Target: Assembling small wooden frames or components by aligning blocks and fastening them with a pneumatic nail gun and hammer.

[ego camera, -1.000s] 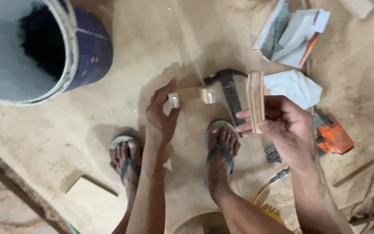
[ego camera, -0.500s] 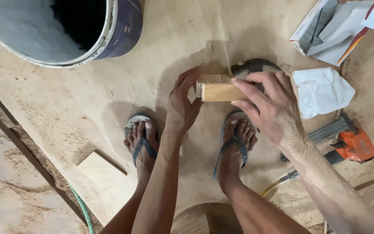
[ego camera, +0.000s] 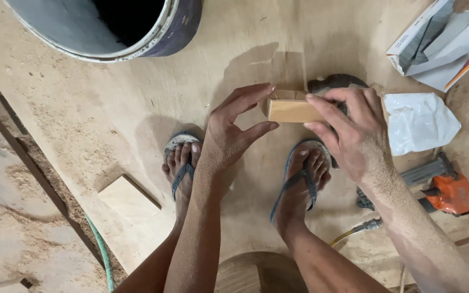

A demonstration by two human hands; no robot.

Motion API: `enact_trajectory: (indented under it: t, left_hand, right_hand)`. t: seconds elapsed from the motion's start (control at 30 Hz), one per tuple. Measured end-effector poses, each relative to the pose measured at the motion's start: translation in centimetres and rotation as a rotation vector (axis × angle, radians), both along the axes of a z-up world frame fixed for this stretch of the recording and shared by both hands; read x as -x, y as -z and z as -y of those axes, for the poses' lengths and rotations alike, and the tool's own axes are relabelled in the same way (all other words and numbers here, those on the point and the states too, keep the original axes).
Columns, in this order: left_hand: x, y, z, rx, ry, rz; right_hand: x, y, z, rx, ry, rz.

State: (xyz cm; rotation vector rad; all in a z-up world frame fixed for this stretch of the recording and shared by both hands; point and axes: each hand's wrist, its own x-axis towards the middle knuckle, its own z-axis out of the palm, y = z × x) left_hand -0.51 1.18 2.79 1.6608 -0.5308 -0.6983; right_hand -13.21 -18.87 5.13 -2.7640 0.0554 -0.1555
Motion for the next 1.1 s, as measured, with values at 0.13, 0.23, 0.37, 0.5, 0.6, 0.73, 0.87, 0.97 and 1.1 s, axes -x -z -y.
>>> enact_trajectory:
  t: [0.13,0.23,0.37,0.5,0.6,0.73,0.87,0.97,1.1]
  left_hand:
    - [-0.2,1.3,0.0,0.058,0.009,0.012]
    - [-0.1,1.8,-0.3,0.082,0.019,0.039]
    - [-0.3,2.2,-0.4,0.105,0.032,0.031]
    - [-0.2,3.1,-0.5,0.15,0.037,0.018]
    - [-0.3,3.2,-0.5,0.152,0.052,0.031]
    - [-0.3,3.6,-0.5,0.169,0.055,0.048]
    - [-0.2,4.1,-0.6,0.195,0.045,0.097]
    - [-0.4,4.4,-0.7,0.185,0.061,0.173]
    - [-1.0,3.8,-0.9,0.131,0.163,0.23]
  right_hand:
    - [-0.2,0.2,0.0,0.01,-0.016,0.012]
    - [-0.2,0.1,-0.1,-0.003,-0.021,0.007]
    - [-0.3,0.0,-0.2,0.006,-0.02,-0.015]
    - [-0.2,0.1,-0.5,0.006,0.007,-0.028]
    - [-0.2,0.0,-0.5,0.008,0.002,-0.036]
    - [-0.3,-0.2,-0.6,0.019,0.001,-0.04]
    - [-0.3,-0.4,-0.7,0.021,-0.004,-0.046]
    - [-0.2,-0.5,-0.7,0.029,-0.022,-0.053]
    - [1.9,-1.1,-0.3,-0.147,0.115,-0.118]
